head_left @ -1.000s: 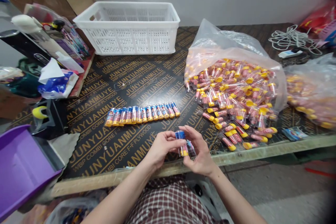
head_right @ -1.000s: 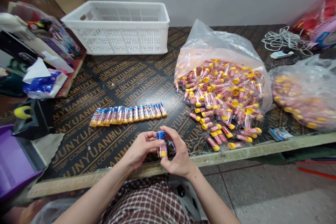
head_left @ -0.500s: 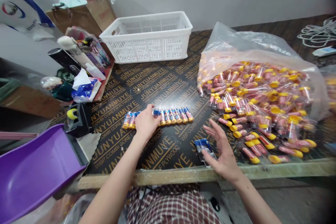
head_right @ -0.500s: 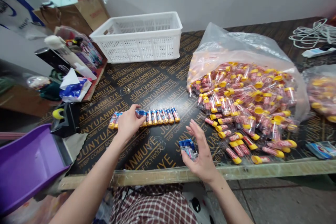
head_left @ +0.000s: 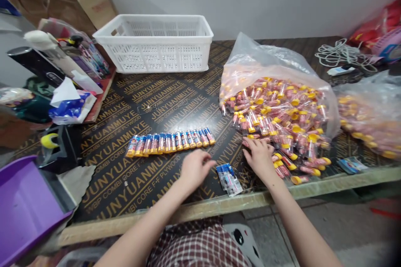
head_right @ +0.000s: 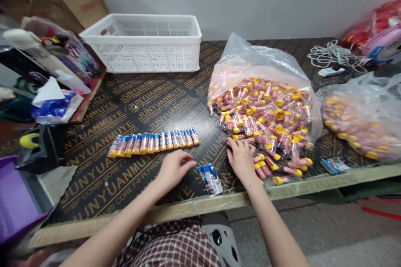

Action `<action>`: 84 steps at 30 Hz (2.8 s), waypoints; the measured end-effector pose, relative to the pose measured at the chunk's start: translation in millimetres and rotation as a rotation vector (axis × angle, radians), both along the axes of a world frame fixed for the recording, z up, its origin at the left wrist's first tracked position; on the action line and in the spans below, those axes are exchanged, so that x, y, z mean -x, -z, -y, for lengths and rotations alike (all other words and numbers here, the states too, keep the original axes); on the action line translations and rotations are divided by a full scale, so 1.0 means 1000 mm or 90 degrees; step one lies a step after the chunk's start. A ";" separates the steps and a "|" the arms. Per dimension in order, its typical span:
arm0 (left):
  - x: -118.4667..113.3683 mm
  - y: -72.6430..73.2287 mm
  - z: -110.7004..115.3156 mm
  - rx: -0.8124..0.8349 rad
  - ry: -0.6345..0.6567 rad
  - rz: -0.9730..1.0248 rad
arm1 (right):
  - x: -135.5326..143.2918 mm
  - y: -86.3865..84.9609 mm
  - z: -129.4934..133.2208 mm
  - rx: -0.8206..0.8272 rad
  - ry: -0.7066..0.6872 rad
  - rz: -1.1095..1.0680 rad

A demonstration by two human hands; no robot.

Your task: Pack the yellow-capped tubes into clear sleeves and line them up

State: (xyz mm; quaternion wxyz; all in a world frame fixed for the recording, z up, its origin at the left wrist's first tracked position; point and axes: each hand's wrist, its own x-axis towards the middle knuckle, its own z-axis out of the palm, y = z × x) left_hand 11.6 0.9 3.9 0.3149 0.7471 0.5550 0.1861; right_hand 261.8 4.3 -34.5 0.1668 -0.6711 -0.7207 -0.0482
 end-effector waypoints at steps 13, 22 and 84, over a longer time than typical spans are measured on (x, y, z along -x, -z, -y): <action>-0.033 0.017 0.017 0.040 0.013 -0.017 | 0.025 -0.030 0.037 -0.016 -0.057 -0.319; -0.024 0.020 0.017 0.128 -0.092 0.232 | 0.051 -0.042 0.055 -0.081 -0.045 -0.452; -0.007 -0.021 0.031 0.582 -0.170 0.703 | 0.085 -0.028 0.075 0.064 -0.320 -0.613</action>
